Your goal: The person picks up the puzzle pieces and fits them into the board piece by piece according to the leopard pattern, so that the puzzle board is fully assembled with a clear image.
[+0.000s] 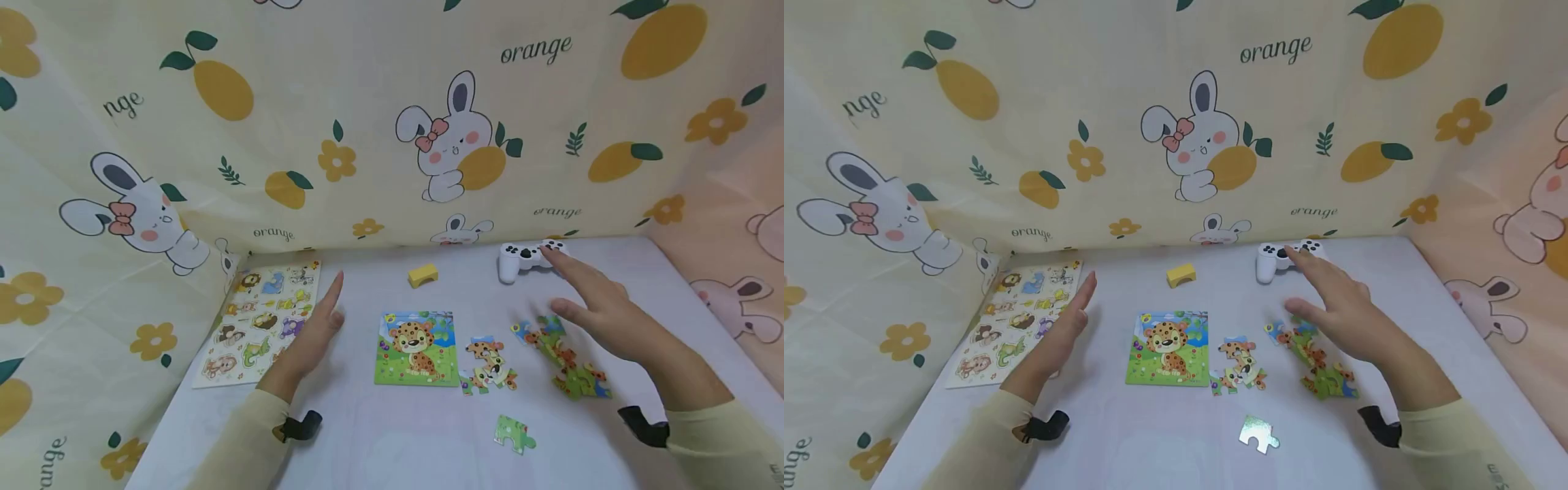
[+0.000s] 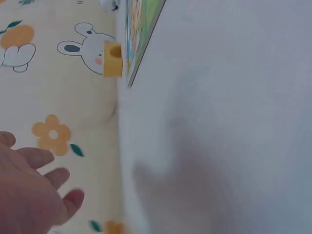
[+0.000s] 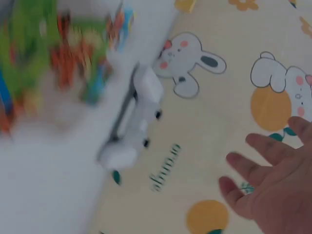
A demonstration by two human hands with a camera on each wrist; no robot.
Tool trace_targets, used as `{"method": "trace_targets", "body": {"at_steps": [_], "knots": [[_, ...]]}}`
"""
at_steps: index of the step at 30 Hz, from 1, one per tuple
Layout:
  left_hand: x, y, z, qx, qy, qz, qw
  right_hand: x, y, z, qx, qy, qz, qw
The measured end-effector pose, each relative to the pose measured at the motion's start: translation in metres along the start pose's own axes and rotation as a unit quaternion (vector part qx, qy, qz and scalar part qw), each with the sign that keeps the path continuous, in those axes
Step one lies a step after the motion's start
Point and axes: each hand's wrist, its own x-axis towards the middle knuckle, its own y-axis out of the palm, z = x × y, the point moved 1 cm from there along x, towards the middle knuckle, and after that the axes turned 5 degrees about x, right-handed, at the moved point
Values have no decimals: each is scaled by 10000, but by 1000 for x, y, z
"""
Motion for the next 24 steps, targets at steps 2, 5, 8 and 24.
{"method": "trace_targets", "body": {"at_steps": [2, 5, 8, 24], "knots": [[-3, 10, 4, -788, -57, -21, 9969, -3, 10, -3, 602, -152, -84, 9980], [-5, 26, 11, -1553, -204, -100, 9876, -6, 28, -8, 1504, -320, -131, 9880], [-5, 42, 20, -1962, -289, -98, 9801, -7, 49, -12, 2143, -575, -166, 9749], [-9, 69, 28, 98, -668, 630, 9957, -13, 77, -91, 2579, 407, -910, 9610]]}}
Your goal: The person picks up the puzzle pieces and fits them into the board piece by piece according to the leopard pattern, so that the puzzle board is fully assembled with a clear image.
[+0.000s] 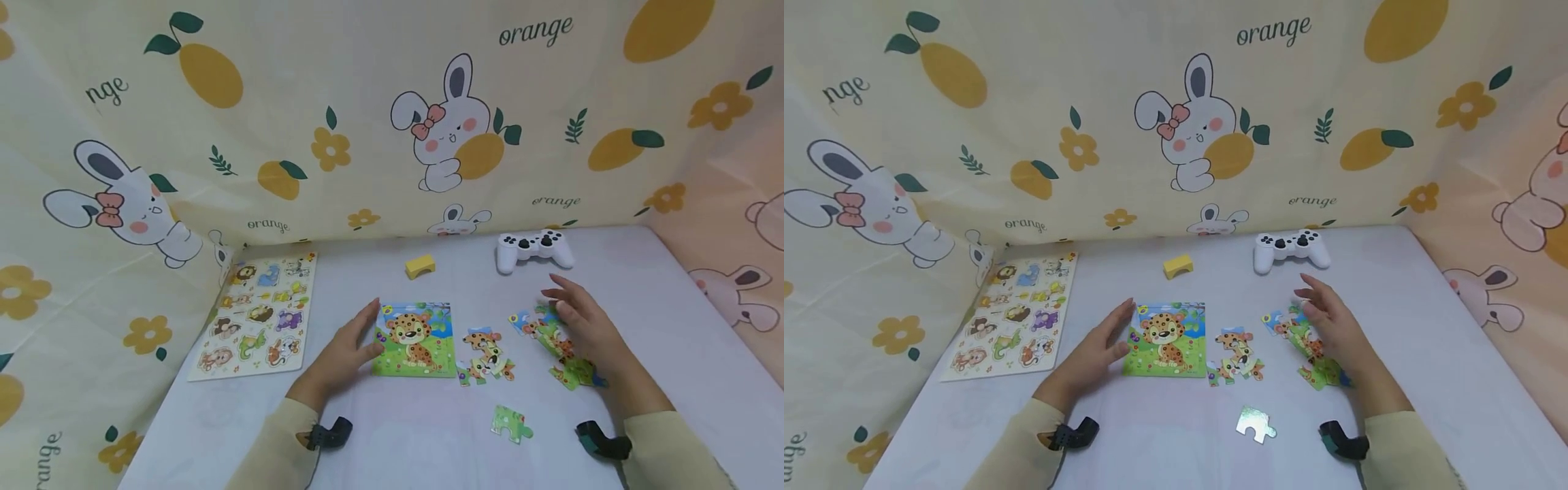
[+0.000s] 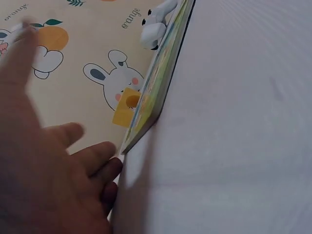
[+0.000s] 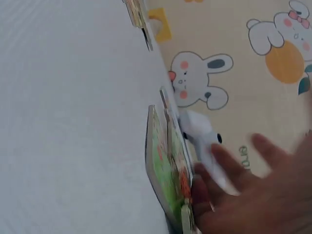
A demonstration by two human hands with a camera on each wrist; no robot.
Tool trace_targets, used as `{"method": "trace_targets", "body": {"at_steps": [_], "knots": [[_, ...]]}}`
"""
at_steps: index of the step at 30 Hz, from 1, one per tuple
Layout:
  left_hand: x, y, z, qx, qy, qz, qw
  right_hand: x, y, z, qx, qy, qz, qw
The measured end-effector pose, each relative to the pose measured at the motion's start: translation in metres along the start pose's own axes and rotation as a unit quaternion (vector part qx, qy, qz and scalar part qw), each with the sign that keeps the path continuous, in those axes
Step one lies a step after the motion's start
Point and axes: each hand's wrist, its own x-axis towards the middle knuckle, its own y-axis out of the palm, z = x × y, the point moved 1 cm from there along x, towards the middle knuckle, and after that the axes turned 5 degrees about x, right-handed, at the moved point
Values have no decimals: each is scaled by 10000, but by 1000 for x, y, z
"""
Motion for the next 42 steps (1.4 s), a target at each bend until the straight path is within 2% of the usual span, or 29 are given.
{"method": "trace_targets", "body": {"at_steps": [3, 5, 8, 11, 14, 19, 25, 34, 42], "knots": [[0, 3, -2, 649, -228, 95, 9976, 3, 1, -6, -828, 539, 491, 9939], [0, 4, -2, 955, -216, 159, 9951, 4, 4, -7, -1323, 662, 682, 9866], [2, 2, -1, 1517, -115, 274, 9880, 5, 9, -6, -1810, 578, 750, 9789], [3, -2, 1, 1956, 4, 336, 9801, 7, 12, -4, -2060, 474, 692, 9749], [4, -4, 3, 2153, 51, 418, 9756, 8, 14, -4, -2108, 535, 615, 9741], [5, -5, 3, 2244, 76, 516, 9731, 9, 14, -5, -2147, 606, 654, 9726], [4, -3, 3, 2309, 22, 468, 9719, 11, 17, 0, -2265, 625, 732, 9692], [3, -3, -1, 2302, 66, 464, 9720, 12, 18, 1, -1979, 1052, 482, 9734], [2, -1, -3, 2643, 82, 563, 9628, 9, 21, 7, -1874, 769, 23, 9793]]}}
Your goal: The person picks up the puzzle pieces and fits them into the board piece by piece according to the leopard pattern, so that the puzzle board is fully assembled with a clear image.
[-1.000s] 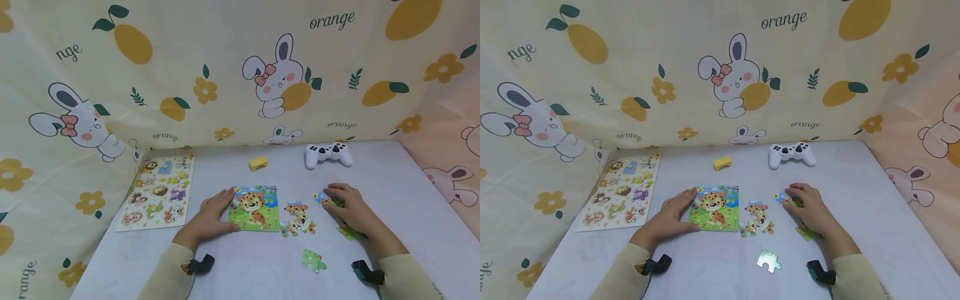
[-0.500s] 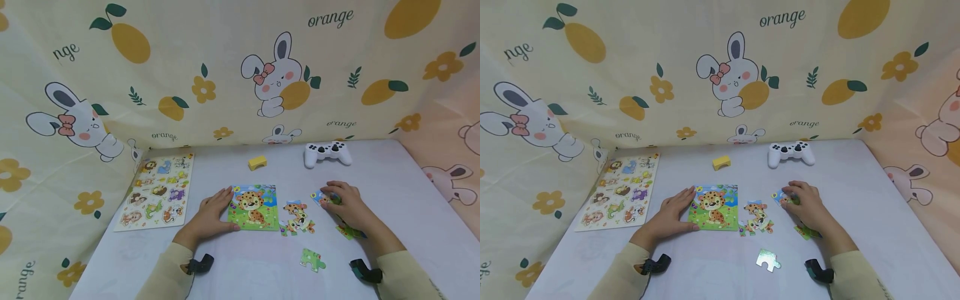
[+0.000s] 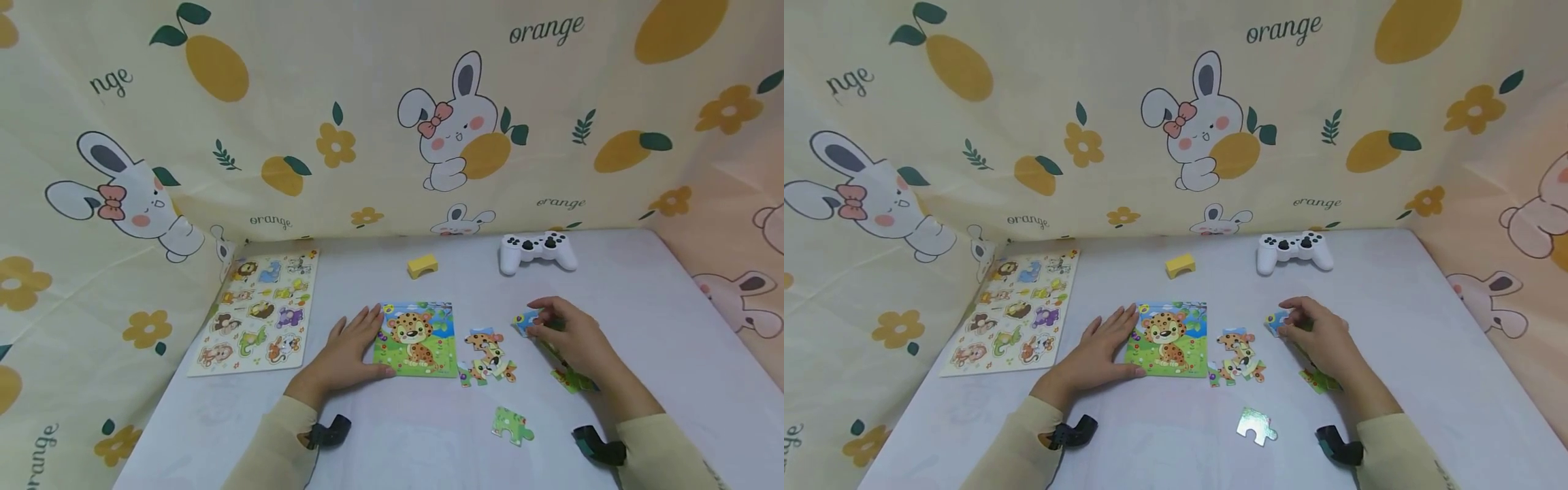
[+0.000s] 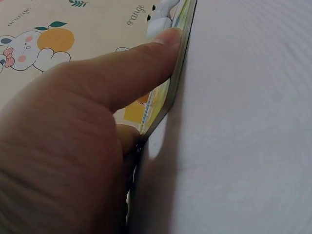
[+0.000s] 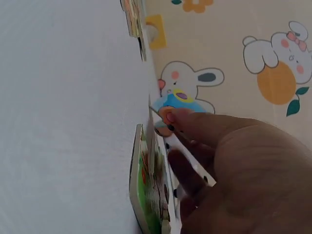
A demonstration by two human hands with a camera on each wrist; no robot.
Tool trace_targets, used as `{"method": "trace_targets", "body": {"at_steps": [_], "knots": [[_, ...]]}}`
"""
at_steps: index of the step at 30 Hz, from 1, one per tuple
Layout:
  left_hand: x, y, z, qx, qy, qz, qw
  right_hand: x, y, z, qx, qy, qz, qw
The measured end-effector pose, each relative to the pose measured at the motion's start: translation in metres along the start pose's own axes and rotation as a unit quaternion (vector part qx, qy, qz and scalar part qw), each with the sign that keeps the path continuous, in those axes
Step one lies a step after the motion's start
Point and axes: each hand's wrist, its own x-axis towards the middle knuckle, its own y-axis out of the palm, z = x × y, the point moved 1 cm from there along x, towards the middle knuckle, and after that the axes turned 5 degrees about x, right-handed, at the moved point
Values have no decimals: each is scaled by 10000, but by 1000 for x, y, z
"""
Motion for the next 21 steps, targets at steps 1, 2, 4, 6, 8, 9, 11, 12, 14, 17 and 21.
{"method": "trace_targets", "body": {"at_steps": [1, 2, 4, 6, 8, 9, 11, 12, 14, 17, 21], "knots": [[0, 0, 0, 36, -3, 14, 10000, -1, 0, 1, 50, -34, -58, 10000], [0, 0, -1, 37, -11, 24, 10000, -2, -1, 3, 106, -73, -115, 9999], [0, 0, -1, 71, -25, 43, 10000, -4, -1, 9, 332, -139, -207, 9991], [0, 0, -2, 74, -44, 68, 9999, -6, 1, 18, 659, -194, -235, 9974], [0, -1, -3, 38, -34, 48, 10000, -8, 3, 29, 977, -233, -203, 9947], [0, -1, -3, 32, -23, 33, 10000, -8, 5, 36, 1130, -254, -172, 9931], [-1, -1, -4, 49, -21, 30, 10000, -9, 9, 49, 1412, -280, -103, 9895], [0, 0, -4, 75, -20, 23, 10000, -9, 12, 55, 1529, -277, -68, 9878], [0, 1, -4, 115, -23, 6, 9999, -8, 19, 66, 1718, -263, -2, 9848], [1, 2, -4, 173, -42, -8, 9998, -2, 34, 78, 1916, -207, 205, 9810], [2, 3, -4, 176, 7, -76, 9998, 12, 57, 91, 1855, -336, 647, 9799]]}}
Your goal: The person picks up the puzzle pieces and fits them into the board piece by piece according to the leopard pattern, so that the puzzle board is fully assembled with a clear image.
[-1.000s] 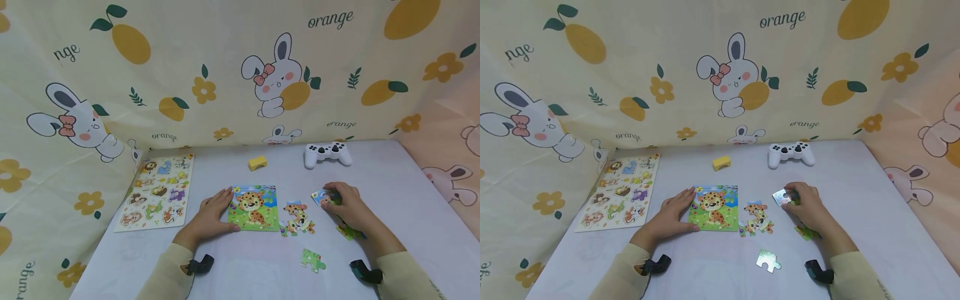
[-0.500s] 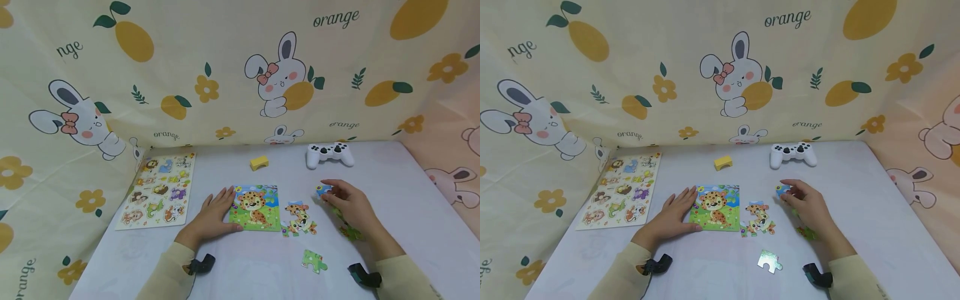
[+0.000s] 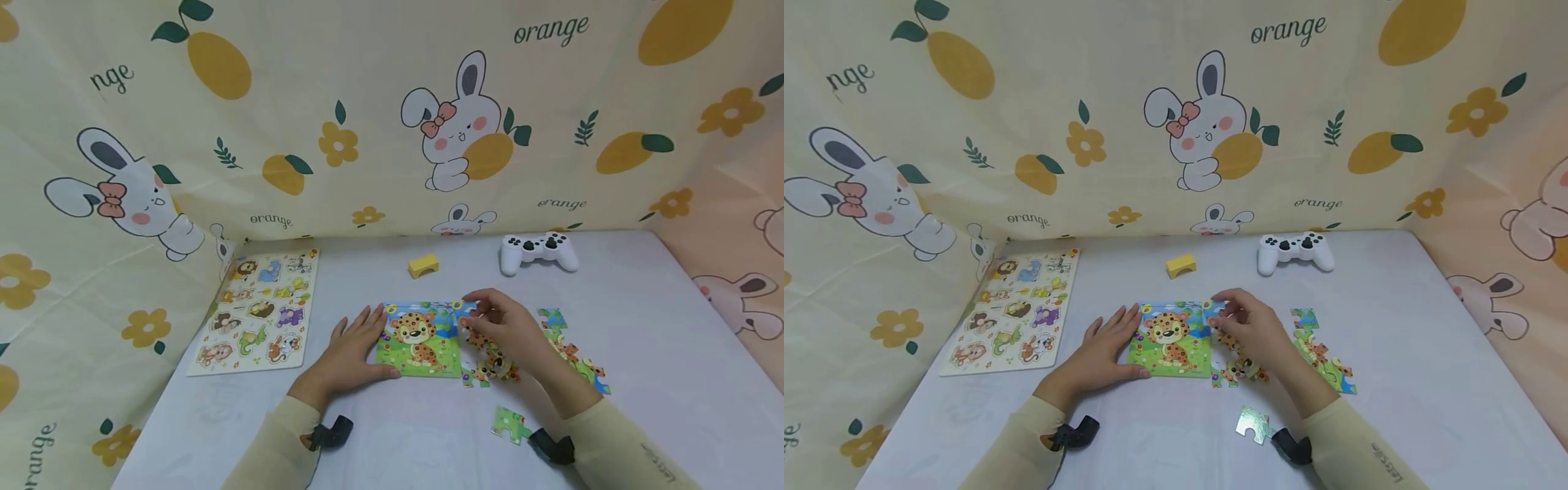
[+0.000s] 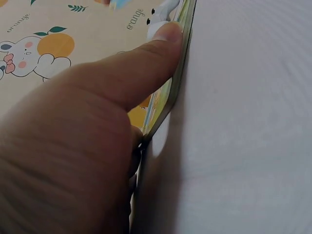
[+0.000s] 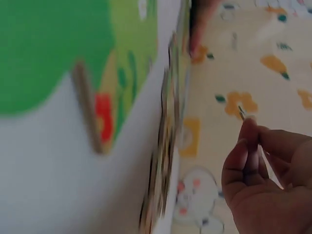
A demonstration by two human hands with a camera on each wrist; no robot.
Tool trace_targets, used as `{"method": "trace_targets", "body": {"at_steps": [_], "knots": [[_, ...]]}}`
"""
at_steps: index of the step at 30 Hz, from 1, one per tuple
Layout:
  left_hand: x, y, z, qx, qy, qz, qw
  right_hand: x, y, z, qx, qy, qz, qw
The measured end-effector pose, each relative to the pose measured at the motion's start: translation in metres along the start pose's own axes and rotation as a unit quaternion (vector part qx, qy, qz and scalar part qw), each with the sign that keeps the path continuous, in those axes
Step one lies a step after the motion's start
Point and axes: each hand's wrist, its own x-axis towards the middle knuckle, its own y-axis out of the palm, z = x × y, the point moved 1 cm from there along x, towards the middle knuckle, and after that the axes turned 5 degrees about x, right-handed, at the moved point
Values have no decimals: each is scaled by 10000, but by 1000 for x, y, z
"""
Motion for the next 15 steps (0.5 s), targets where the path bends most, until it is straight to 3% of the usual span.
{"method": "trace_targets", "body": {"at_steps": [3, 9, 15], "knots": [[1, 0, 1, 6, 7, 3, 10000, 14, 19, 4, -179, 30, 385, 9991], [2, 1, 3, -27, -40, 12, 10000, 37, 52, 10, -294, 498, 1009, 9932], [1, 1, 2, -18, -40, 38, 10000, 46, 65, 13, -521, 735, 1252, 9880]]}}
